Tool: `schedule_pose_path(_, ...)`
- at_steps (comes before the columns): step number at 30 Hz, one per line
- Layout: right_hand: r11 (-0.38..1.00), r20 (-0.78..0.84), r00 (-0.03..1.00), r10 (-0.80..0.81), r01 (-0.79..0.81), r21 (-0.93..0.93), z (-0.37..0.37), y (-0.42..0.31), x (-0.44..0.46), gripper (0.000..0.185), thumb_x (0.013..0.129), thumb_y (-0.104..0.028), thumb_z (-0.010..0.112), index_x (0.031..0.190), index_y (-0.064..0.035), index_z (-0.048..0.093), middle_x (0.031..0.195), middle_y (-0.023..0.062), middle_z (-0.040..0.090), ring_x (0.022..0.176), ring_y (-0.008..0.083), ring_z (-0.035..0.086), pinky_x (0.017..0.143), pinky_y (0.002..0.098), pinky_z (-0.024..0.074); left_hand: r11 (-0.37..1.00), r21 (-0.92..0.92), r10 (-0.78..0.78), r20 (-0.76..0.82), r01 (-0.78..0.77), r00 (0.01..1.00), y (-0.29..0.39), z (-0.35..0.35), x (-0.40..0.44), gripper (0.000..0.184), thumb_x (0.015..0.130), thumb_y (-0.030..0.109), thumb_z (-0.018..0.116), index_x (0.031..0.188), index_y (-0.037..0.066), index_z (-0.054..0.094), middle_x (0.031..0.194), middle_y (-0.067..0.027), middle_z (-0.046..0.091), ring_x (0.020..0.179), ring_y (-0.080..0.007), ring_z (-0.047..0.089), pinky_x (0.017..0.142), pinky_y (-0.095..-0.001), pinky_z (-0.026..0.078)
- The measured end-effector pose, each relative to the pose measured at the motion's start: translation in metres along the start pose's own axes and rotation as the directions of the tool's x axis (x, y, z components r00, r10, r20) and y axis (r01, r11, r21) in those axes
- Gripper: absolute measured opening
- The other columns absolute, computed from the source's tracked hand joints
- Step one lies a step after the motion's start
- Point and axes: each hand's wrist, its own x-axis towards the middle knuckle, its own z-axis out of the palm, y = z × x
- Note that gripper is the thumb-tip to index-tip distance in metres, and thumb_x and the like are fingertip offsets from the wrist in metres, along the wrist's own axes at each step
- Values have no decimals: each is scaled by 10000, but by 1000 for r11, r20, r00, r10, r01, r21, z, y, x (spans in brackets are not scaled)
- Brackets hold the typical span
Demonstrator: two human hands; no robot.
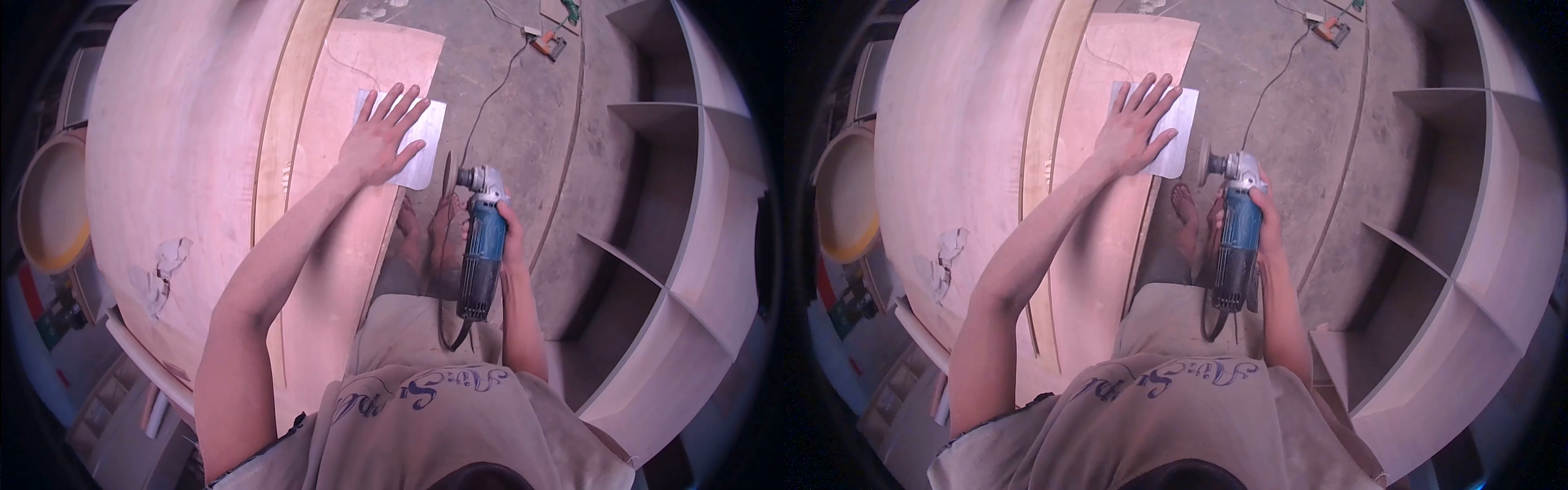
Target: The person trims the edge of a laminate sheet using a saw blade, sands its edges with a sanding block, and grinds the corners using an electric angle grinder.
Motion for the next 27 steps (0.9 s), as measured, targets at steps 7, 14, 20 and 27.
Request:
schedule_pose_path(7, 998, 100, 994, -51, 54, -23, 13, -7, 24, 603, 939, -381, 573, 1410, -82, 347, 1085, 235, 625, 762, 294, 704, 648, 391, 628, 1000, -9, 3, -8, -3, 1000, 0, 1, 0, 660, 1010, 465, 426, 1583, 178, 266, 1652, -68, 221, 1525, -293, 177, 1235, -523, 114)
schedule_pose_path(14, 999, 83, 996, -35, 36, -10, 10, 2, 11, 729, 920, -339, 593, 1525, -171, 224, 1096, 248, 612, 746, 317, 701, 646, 406, 625, 1000, 8, -3, 7, 3, 1000, -1, 1, 1, 662, 1010, 465, 428, 1583, 177, 265, 1650, -68, 225, 1525, -293, 174, 1238, -524, 107)
schedule_pose_path(20, 1000, 51, 999, -8, 8, 0, 12, 7, -5, 783, 894, -317, 622, 1551, -183, 217, 1087, 252, 613, 726, 316, 696, 641, 405, 621, 1000, 17, -1, 3, 1, 1000, 0, 1, 1, 660, 1010, 464, 429, 1581, 174, 268, 1650, -70, 226, 1522, -293, 183, 1237, -526, 112)
schedule_pose_path(27, 999, 55, 998, 13, -11, -43, 6, 14, -16, 823, 873, -336, 654, 1557, -202, 217, 1062, 249, 619, 709, 320, 691, 628, 409, 619, 1000, 17, -1, -8, 1, 1000, -1, 2, 1, 660, 1006, 463, 433, 1577, 171, 278, 1648, -71, 230, 1520, -293, 189, 1235, -531, 115)
